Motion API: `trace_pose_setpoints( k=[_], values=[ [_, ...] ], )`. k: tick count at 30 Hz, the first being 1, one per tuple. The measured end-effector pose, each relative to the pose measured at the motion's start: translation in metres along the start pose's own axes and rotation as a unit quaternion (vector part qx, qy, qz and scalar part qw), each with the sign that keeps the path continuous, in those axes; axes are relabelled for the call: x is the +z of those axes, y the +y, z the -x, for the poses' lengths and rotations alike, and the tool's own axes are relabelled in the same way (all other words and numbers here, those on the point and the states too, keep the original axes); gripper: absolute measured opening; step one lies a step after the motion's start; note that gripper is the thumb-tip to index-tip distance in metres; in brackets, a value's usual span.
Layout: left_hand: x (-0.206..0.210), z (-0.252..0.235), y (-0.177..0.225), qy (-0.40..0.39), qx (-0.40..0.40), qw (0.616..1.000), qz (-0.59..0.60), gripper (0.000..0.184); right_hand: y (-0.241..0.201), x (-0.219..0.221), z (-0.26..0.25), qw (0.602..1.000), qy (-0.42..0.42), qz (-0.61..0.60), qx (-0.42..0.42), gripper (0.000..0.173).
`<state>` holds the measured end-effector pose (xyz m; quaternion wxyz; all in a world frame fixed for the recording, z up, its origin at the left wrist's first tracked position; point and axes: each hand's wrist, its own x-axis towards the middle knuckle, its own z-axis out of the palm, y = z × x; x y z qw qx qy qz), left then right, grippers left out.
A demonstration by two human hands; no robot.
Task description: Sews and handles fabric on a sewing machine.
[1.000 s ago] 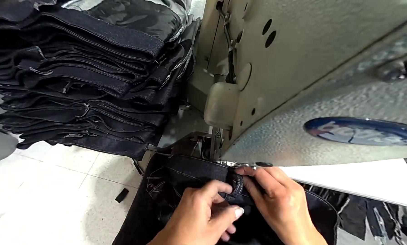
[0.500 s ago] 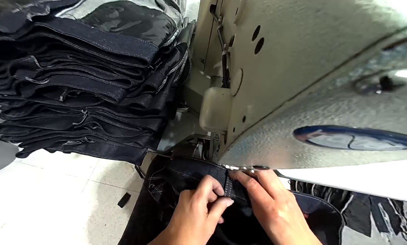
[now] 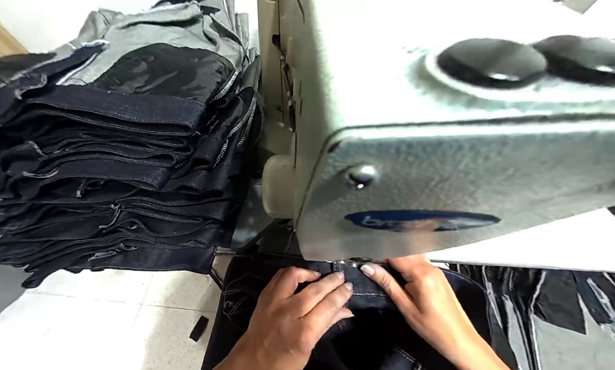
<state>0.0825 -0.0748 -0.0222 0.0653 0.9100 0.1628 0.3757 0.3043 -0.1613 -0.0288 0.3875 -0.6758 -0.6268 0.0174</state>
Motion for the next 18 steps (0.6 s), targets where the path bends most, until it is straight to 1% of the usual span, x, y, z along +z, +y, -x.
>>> trace_pose_setpoints(
  k=[5, 10, 15, 18],
  values=[
    [0.005, -0.003, 0.017, 0.020, -0.057, 0.997, -0.047, 0.024, 0.006, -0.001, -0.016, 0.999, -0.008, -0.027, -0.043, 0.045],
    [0.007, 0.000, 0.020, 0.031, -0.077, 0.996, -0.039, 0.023, 0.009, -0.002, -0.014, 0.999, -0.007, -0.034, -0.040, 0.044],
    [0.006, 0.003, 0.011, 0.028, -0.068, 0.996, 0.041, 0.021, 0.011, -0.003, -0.016, 0.998, -0.018, -0.046, -0.050, 0.044],
    [-0.002, 0.005, 0.001, 0.006, -0.058, 0.992, 0.114, 0.021, 0.011, -0.004, -0.016, 0.997, -0.016, -0.036, -0.062, 0.046]
  ],
)
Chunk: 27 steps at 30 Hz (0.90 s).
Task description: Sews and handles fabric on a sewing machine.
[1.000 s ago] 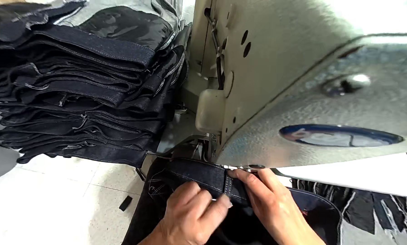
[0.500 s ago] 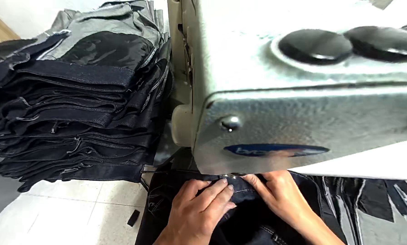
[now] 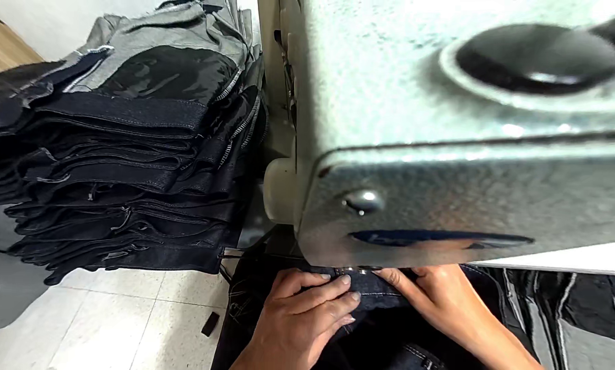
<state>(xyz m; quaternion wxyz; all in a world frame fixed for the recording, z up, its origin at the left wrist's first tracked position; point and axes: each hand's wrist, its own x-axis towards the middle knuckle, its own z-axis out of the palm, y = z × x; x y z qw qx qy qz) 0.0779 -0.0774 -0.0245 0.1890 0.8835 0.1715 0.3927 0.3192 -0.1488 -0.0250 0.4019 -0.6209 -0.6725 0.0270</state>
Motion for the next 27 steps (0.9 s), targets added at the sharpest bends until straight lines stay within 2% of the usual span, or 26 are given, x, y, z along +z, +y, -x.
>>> trace_pose_setpoints(
  k=[3, 5, 10, 16, 22, 25, 27],
  values=[
    [-0.022, -0.001, -0.007, -0.043, -0.007, 0.992, 0.118, 0.023, 0.000, -0.002, 0.001, 1.000, 0.006, 0.015, 0.001, 0.046],
    [-0.036, -0.001, -0.012, -0.056, -0.020, 0.987, 0.148, 0.023, 0.002, -0.004, 0.003, 1.000, 0.006, 0.022, 0.010, 0.046],
    [-0.065, 0.007, -0.033, -0.078, -0.040, 0.990, 0.111, 0.022, 0.002, -0.006, 0.007, 0.999, 0.001, 0.046, 0.014, 0.049],
    [-0.087, 0.007, -0.042, -0.103, -0.102, 0.986, 0.085, 0.021, 0.005, -0.010, 0.013, 0.997, -0.017, 0.074, 0.030, 0.050],
    [-0.071, -0.015, -0.030, -0.113, -0.172, 0.978, 0.016, 0.022, 0.003, -0.012, 0.015, 0.994, -0.033, 0.095, 0.049, 0.050],
    [-0.045, -0.028, -0.026, -0.095, -0.209, 0.973, -0.020, 0.034, -0.001, -0.010, 0.012, 0.994, -0.040, 0.085, 0.047, 0.050],
    [-0.034, -0.039, -0.021, -0.155, -0.281, 0.947, -0.006, 0.047, -0.007, -0.006, 0.007, 0.996, -0.049, 0.060, 0.042, 0.050]
  ],
)
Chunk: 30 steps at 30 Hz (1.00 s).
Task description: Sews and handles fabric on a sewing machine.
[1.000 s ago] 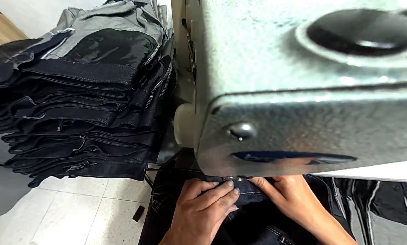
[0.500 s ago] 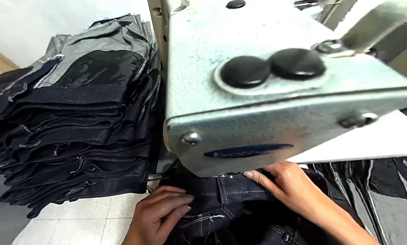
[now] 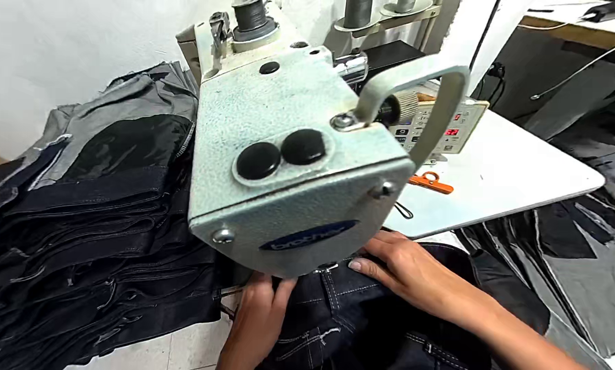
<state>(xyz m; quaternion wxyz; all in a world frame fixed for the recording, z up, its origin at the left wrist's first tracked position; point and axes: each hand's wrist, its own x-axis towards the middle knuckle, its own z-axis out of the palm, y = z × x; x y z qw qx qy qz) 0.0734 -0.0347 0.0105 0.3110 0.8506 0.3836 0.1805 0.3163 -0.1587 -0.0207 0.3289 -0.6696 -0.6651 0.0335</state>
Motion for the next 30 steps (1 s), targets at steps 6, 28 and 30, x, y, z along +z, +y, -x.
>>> trace_pose_setpoints(
  k=[6, 28, 30],
  values=[
    [0.024, -0.006, -0.004, 0.056, 0.041, 0.995, 0.067, 0.034, -0.001, 0.020, -0.007, 0.998, 0.042, -0.035, -0.034, 0.047],
    [-0.014, -0.041, 0.017, -0.151, -0.102, 0.979, -0.092, 0.032, -0.008, -0.008, -0.052, 0.993, -0.068, -0.085, 0.043, 0.026],
    [-0.012, -0.044, 0.017, -0.161, -0.134, 0.974, -0.081, 0.032, -0.008, -0.008, -0.052, 0.994, -0.066, -0.077, 0.045, 0.026]
  ],
)
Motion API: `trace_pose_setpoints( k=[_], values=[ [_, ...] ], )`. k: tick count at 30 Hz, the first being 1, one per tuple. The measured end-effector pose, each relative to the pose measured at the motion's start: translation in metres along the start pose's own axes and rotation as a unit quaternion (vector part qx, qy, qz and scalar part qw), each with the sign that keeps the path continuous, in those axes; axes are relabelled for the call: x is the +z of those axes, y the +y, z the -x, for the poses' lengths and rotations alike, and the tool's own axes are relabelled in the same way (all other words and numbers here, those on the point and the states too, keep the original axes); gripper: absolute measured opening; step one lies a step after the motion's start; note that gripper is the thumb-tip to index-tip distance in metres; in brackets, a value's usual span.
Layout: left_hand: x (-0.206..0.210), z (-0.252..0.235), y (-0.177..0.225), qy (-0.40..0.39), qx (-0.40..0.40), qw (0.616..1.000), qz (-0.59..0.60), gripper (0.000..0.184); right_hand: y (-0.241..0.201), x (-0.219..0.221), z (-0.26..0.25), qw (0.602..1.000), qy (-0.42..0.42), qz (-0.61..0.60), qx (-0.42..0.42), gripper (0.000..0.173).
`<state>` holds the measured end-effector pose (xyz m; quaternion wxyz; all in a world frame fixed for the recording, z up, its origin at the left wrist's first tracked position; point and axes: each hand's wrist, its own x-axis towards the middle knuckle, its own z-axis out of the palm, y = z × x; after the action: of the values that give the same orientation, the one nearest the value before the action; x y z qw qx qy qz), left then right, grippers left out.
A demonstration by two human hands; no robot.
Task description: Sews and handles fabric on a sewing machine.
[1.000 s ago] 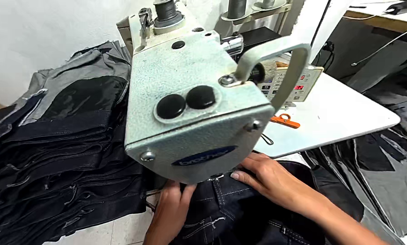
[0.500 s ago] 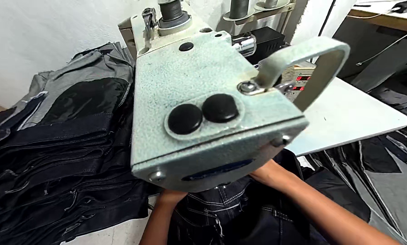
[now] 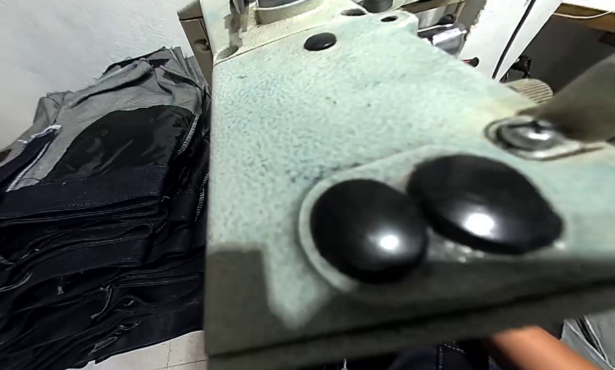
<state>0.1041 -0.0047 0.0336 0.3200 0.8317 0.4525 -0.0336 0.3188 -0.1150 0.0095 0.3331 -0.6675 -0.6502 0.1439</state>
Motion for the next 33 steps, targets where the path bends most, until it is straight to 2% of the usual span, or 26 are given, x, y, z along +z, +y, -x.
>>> trace_pose_setpoints(
  k=[3, 5, 8, 9, 10, 11, 12, 15, 16, 18, 20, 22, 24, 26, 29, 33],
  values=[
    [0.007, 0.002, -0.008, 0.044, 0.024, 0.999, 0.002, 0.030, -0.001, 0.000, -0.001, 1.000, 0.011, 0.009, -0.007, 0.026],
    [0.002, 0.001, 0.000, 0.034, -0.004, 0.999, 0.026, 0.028, 0.001, 0.004, 0.001, 0.998, 0.041, 0.015, -0.040, 0.025],
    [-0.005, 0.004, 0.010, -0.004, -0.042, 0.999, -0.001, 0.031, 0.005, 0.010, 0.007, 0.980, 0.148, 0.074, -0.114, 0.026],
    [0.000, 0.005, 0.002, 0.024, 0.004, 1.000, -0.009, 0.030, 0.005, 0.009, 0.006, 0.976, 0.159, 0.087, -0.121, 0.026],
    [0.011, 0.005, -0.013, 0.099, 0.099, 0.990, -0.017, 0.025, 0.006, 0.007, 0.006, 0.976, 0.158, 0.099, -0.116, 0.025],
    [0.017, 0.004, -0.023, 0.162, 0.175, 0.971, -0.022, 0.022, 0.007, 0.003, 0.008, 0.976, 0.153, 0.114, -0.106, 0.025],
    [0.019, 0.005, -0.028, 0.201, 0.217, 0.955, -0.031, 0.020, 0.008, -0.002, 0.011, 0.976, 0.146, 0.133, -0.094, 0.027],
    [0.025, 0.011, -0.039, 0.364, 0.276, 0.888, -0.060, 0.016, 0.022, -0.017, 0.029, 0.970, 0.150, 0.183, -0.061, 0.039],
    [0.026, 0.016, -0.043, 0.398, 0.282, 0.872, -0.034, 0.019, 0.031, -0.022, 0.040, 0.969, 0.153, 0.187, -0.044, 0.045],
    [0.027, 0.044, -0.053, 0.366, 0.273, 0.888, 0.055, 0.023, 0.049, -0.029, 0.065, 0.975, 0.148, 0.167, 0.004, 0.065],
    [0.035, 0.081, -0.061, 0.288, 0.254, 0.910, 0.156, 0.021, 0.062, -0.031, 0.093, 0.984, 0.125, 0.098, 0.076, 0.086],
    [0.054, 0.108, -0.067, 0.201, 0.226, 0.924, 0.232, 0.021, 0.071, -0.028, 0.116, 0.983, 0.101, -0.009, 0.154, 0.096],
    [0.079, 0.116, -0.067, 0.134, 0.176, 0.938, 0.267, 0.023, 0.072, -0.022, 0.126, 0.959, 0.079, -0.138, 0.234, 0.090],
    [0.102, 0.112, -0.057, 0.095, 0.108, 0.946, 0.290, 0.036, 0.073, -0.012, 0.125, 0.916, 0.072, -0.263, 0.294, 0.078],
    [0.130, 0.086, -0.036, 0.129, 0.112, 0.906, 0.388, 0.069, 0.076, -0.003, 0.117, 0.861, 0.072, -0.383, 0.327, 0.074],
    [0.152, 0.040, -0.017, 0.267, 0.182, 0.824, 0.466, 0.098, 0.082, 0.012, 0.118, 0.840, 0.146, -0.428, 0.301, 0.060]
  ],
)
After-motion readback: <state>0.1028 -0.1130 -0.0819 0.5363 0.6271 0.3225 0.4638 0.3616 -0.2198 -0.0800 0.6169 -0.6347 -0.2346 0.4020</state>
